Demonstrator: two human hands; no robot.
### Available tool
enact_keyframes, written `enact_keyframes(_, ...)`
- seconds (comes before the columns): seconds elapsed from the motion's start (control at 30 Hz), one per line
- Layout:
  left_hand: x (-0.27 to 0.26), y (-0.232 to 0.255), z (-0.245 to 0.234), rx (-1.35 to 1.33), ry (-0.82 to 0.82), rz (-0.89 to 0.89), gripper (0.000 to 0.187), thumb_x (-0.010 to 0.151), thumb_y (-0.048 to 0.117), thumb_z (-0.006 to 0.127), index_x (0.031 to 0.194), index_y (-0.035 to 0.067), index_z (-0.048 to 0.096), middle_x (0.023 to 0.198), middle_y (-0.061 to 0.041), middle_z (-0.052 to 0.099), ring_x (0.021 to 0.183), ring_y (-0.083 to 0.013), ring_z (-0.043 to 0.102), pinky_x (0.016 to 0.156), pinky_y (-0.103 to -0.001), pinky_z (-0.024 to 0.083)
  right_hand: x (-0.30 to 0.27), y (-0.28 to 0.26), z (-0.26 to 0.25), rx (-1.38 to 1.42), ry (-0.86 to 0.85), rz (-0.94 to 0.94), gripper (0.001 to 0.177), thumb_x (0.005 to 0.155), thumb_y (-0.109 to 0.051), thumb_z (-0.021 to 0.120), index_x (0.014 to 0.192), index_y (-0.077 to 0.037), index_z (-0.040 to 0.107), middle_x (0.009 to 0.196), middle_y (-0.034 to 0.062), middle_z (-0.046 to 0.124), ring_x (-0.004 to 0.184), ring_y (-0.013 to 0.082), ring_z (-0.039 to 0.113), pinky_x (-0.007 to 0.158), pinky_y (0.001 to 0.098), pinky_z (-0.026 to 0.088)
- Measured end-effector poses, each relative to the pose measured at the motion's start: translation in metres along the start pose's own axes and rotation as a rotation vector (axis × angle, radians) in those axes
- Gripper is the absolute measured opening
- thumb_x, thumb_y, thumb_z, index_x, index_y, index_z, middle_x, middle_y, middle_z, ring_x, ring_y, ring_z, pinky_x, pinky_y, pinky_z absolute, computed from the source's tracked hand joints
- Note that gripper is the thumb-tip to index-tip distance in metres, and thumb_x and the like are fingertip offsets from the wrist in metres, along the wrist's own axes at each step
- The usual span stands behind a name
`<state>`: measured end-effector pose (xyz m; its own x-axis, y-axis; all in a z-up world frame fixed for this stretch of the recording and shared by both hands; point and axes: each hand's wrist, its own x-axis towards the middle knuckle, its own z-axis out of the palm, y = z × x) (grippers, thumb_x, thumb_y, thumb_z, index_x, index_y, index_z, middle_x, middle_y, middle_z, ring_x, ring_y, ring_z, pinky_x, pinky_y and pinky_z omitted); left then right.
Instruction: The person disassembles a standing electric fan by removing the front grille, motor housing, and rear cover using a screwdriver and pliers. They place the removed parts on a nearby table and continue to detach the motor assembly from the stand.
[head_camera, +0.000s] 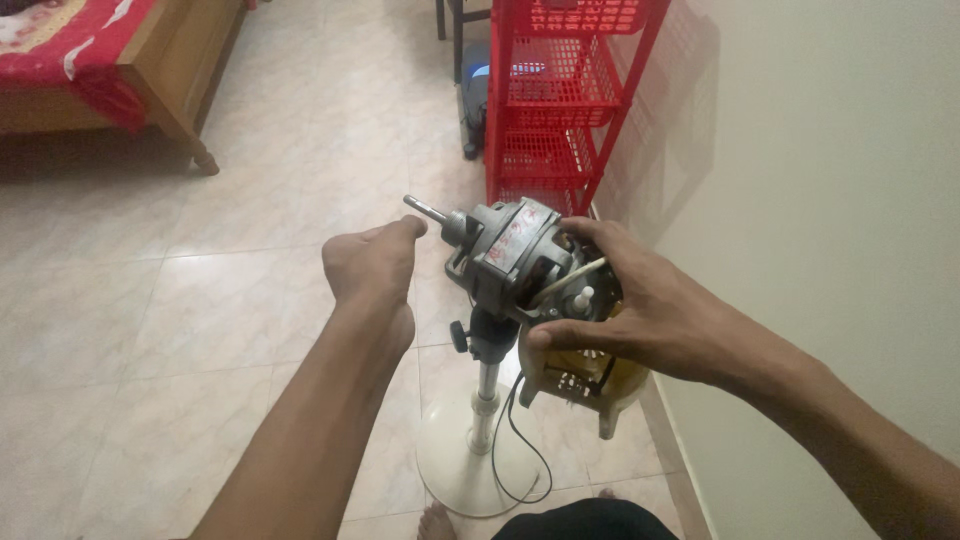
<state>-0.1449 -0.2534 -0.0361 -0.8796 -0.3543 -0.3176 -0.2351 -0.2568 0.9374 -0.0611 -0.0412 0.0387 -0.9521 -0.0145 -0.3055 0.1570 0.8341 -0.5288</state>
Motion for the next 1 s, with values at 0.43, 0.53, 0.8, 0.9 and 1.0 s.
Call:
enact_keyframes(0.43,0.023,-0.007,-0.017,0.024,-0.112,0.138,0.026,0.087,0.012,0.061,0.068,0.004,0.046,0.072,-0.002,0.044,0.064,-0.0118,0.035,0.057,-0.037,0.034,0.003,0.004,0.002,-0.026,-0.002,0.012,0.124,0.059,-0.06,0.088,0.159,-0.022,0.026,0.15,0.0142,0.046,0.139,0.0346,0.051,0.108,0.0592,0.048)
enact_keyframes(0.53,0.046,0.005,-0.006,0.126,-0.069,0.056,0.017,0.084,0.013,0.056,0.076,-0.002,0.054,0.082,-0.007,0.057,0.068,-0.0121,0.043,0.06,-0.038,0.04,0.004,0.006,0.003,-0.028,-0.015,-0.019,0.12,0.062,-0.06,0.088,0.157,-0.02,0.027,0.151,0.0151,0.047,0.139,0.0358,0.051,0.106,0.0608,0.049)
enact_keyframes(0.8,0.094,0.014,-0.007,0.362,0.026,0.014,0.031,0.084,0.021,0.055,0.102,-0.004,0.053,0.119,-0.014,0.048,0.085,-0.016,0.051,0.07,-0.036,0.054,0.006,0.009,0.004,-0.011,0.015,-0.055,0.116,0.06,-0.056,0.091,0.154,-0.021,0.032,0.148,0.0129,0.05,0.139,0.0322,0.053,0.109,0.0577,0.047)
enact_keyframes(0.9,0.099,0.025,-0.018,0.361,-0.043,0.053,0.034,0.085,0.016,0.052,0.101,-0.013,0.061,0.117,-0.013,0.062,0.09,-0.0155,0.054,0.069,-0.037,0.048,0.008,0.009,0.008,0.0,0.022,-0.019,0.118,0.06,-0.054,0.091,0.155,-0.021,0.031,0.146,0.013,0.053,0.138,0.0326,0.054,0.109,0.0577,0.047)
enact_keyframes(1.0,0.091,0.022,-0.023,0.324,-0.261,0.206,0.049,0.093,0.016,0.068,0.118,-0.024,0.057,0.131,-0.047,0.055,0.092,-0.026,0.042,0.076,-0.043,0.043,0.006,0.003,0.013,0.0,0.072,-0.057,0.117,0.057,-0.05,0.09,0.154,-0.018,0.033,0.147,0.0156,0.05,0.136,0.0356,0.053,0.105,0.0581,0.05)
